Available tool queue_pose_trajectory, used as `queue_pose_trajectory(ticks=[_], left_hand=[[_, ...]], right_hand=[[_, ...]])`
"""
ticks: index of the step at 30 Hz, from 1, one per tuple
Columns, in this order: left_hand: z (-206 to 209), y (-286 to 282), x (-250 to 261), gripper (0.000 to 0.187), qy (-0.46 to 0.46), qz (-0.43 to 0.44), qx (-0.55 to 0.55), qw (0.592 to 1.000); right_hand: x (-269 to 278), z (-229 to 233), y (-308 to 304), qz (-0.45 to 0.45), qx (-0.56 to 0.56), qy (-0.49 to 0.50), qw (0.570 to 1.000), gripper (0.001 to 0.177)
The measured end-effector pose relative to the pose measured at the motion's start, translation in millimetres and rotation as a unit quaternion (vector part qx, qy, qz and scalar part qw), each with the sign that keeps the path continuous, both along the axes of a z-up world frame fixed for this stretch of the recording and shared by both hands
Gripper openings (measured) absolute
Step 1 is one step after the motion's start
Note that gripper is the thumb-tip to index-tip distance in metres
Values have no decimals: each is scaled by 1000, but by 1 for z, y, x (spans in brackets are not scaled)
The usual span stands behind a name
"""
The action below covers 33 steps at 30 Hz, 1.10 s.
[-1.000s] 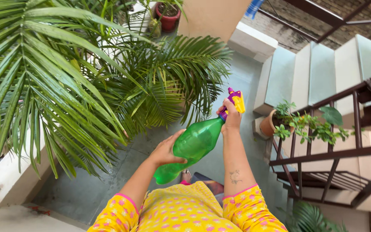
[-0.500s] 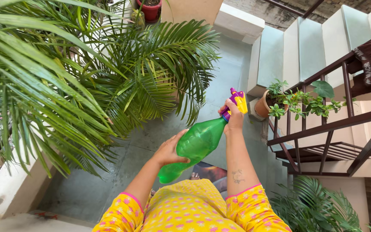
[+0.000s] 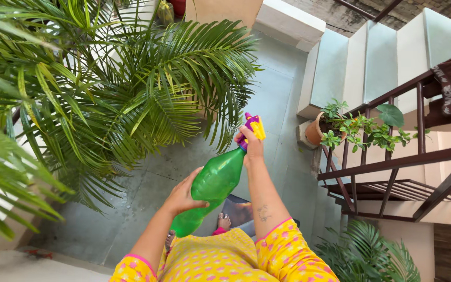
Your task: The person uses a green spray bottle to mist the leaves of several potted plants on a balcony. They move between a large palm-like plant and smaller potted plants near a staircase, spraying water onto the foliage.
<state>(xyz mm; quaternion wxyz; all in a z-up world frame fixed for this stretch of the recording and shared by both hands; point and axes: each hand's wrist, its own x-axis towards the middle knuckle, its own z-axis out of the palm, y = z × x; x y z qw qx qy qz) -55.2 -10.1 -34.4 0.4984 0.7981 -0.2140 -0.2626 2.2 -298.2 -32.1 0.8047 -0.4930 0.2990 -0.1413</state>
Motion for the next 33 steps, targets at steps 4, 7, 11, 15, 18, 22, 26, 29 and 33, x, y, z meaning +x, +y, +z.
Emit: queue_pose_trajectory(ticks=[4,7,11,15,18,22,26,29,33], left_hand=[[-5,-8,-4,119,20,12,32,999],[-9,-17,-5,119,27,10,42,999],[-18,-37,-5,121,13,-2,31,999],[-25,-58,-3,122,3,-23,38,999],[-28,-69,-5,123,3,-28,59,998],[-32,-74,-9,123,3,-19,34,999],[-35,-69,-22,122,2,31,9,999],[-32,-58,-33,120,1,74,-12,997],[-28,-41,-47,119,34,127,-4,991]], right_hand=[[3,-11,-6,23,6,-20,1000,15],[6,-22,-14,-20,10,14,1000,15],[-2,-20,-36,-23,17,15,999,16],[-16,-9,-60,17,28,-10,999,16],[-16,-13,-72,-12,5,14,1000,16],[-9,-16,-75,-10,-5,28,1000,18],[0,-4,-57,49,-19,8,999,17],[12,3,-32,106,-6,-34,994,17],[31,2,6,135,-26,-43,990,16]])
